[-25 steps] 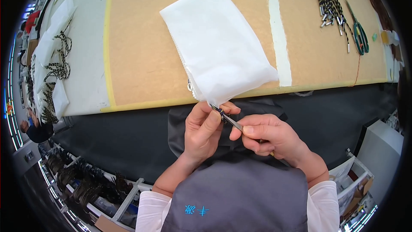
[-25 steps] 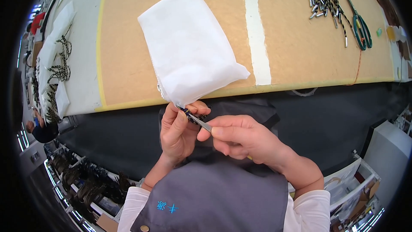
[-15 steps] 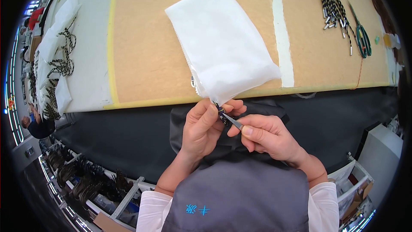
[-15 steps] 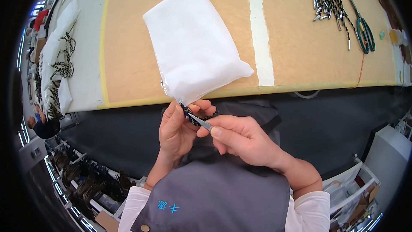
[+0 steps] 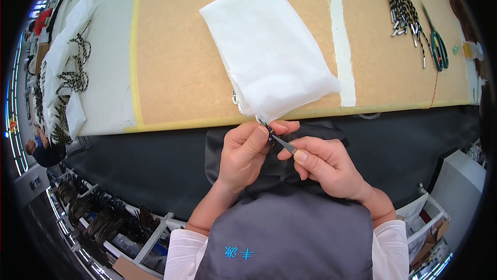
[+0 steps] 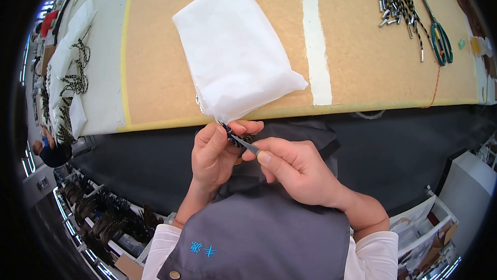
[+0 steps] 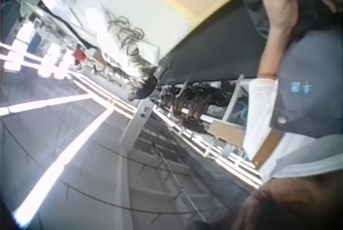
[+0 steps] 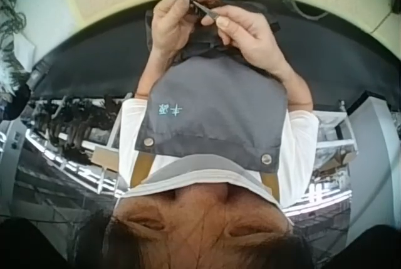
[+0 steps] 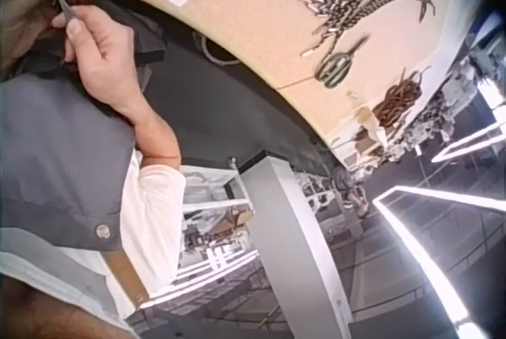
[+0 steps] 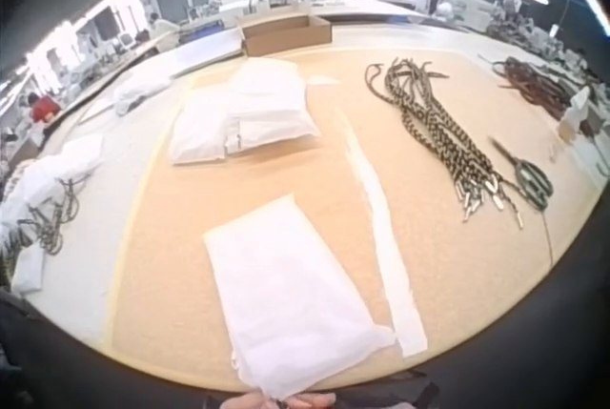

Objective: Attaching decorative cords to white pouches in a workshop environment.

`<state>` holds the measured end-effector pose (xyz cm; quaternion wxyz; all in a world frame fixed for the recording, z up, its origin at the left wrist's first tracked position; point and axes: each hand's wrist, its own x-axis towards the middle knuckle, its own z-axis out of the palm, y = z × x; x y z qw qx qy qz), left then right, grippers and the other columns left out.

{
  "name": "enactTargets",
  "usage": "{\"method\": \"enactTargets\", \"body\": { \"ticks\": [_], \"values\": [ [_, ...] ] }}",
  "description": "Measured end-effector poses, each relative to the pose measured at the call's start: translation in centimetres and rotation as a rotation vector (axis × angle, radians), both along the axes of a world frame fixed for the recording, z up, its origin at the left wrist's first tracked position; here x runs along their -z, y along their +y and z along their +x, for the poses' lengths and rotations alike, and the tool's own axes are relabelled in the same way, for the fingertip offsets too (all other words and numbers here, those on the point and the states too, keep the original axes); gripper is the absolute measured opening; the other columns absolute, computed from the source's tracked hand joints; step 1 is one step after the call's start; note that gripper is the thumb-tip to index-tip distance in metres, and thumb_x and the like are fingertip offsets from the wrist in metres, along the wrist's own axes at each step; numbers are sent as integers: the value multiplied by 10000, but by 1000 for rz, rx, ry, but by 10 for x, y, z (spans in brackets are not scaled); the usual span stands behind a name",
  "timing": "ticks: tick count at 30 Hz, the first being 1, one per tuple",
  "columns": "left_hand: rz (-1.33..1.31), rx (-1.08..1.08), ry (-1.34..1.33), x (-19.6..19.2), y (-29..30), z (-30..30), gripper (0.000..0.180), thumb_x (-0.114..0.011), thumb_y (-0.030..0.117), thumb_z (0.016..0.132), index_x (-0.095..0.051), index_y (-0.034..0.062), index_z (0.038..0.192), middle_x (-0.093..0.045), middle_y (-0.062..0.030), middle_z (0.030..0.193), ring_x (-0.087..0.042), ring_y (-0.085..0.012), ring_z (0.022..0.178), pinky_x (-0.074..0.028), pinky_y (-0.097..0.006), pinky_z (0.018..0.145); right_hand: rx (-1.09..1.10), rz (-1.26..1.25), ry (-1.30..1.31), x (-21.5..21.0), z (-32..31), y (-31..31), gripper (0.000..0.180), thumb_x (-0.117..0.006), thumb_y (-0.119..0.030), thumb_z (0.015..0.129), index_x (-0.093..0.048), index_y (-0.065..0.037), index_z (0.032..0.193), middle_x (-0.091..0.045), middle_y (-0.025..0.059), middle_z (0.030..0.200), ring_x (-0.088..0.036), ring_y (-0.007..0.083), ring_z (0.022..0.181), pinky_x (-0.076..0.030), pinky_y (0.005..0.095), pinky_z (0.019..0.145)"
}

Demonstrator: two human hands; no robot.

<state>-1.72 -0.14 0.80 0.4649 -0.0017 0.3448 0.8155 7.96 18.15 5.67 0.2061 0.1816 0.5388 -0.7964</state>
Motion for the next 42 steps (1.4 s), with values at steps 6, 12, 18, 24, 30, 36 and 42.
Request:
{"method": "enactTargets", "body": {
  "ticks": [6,12,18,24,30,36,42],
  "values": [
    [-79,-60,215,8,7,2,338,-477,265,1072,-650,-23,1115,-639,-274,1248,-589,-406,1231,-525,-466,983,32,643,336,6,-1,-13,213,-536,-92,1017,-643,29,1157,-637,53,751,-600,101,632,-491,263,585],
    [-29,-83,259,14,6,4,327,-463,262,1076,-653,-5,1066,-626,-274,1282,-553,-418,1280,-448,-497,1077,89,-600,-264,10,-4,-4,269,-477,-214,1052,-655,-39,1150,-510,-24,672,-328,30,479,-233,197,438],
    [38,-96,158,11,5,3,355,-453,285,1078,-656,-5,1047,-629,-252,1295,-533,-409,1307,-431,-492,1101,162,-371,99,32,-3,-20,222,-536,-110,1013,-653,17,1152,-573,33,704,-478,73,506,-367,219,440],
    [43,-116,138,-7,9,-3,343,-495,218,1064,-674,-59,1161,-642,-255,1274,-512,-381,1338,-394,-472,1128,155,910,689,26,-12,-19,312,-642,97,835,-661,32,1140,-618,120,713,-624,223,576,-495,332,502],
    [-3,-60,195,-12,8,-10,401,-492,295,1060,-679,-56,1111,-656,-289,1220,-532,-434,1301,-430,-505,1102,127,851,725,25,-15,-12,340,-650,116,803,-654,40,1134,-616,120,722,-626,244,587,-500,337,517],
    [-90,-32,110,-13,10,-9,343,-509,266,1057,-678,-32,1080,-662,-280,1210,-571,-415,1259,-478,-480,1051,120,471,395,12,-9,-12,207,-587,-1,954,-662,25,1145,-617,86,756,-572,150,575,-448,281,497],
    [-126,-155,315,-5,16,4,325,-464,278,1078,-640,4,1077,-670,-253,1201,-609,-386,1214,-488,-478,1038,68,-773,-369,2,-14,9,299,-464,-206,1065,-625,-6,1218,-483,-29,684,-363,36,563,-293,188,519]
  ]
}}
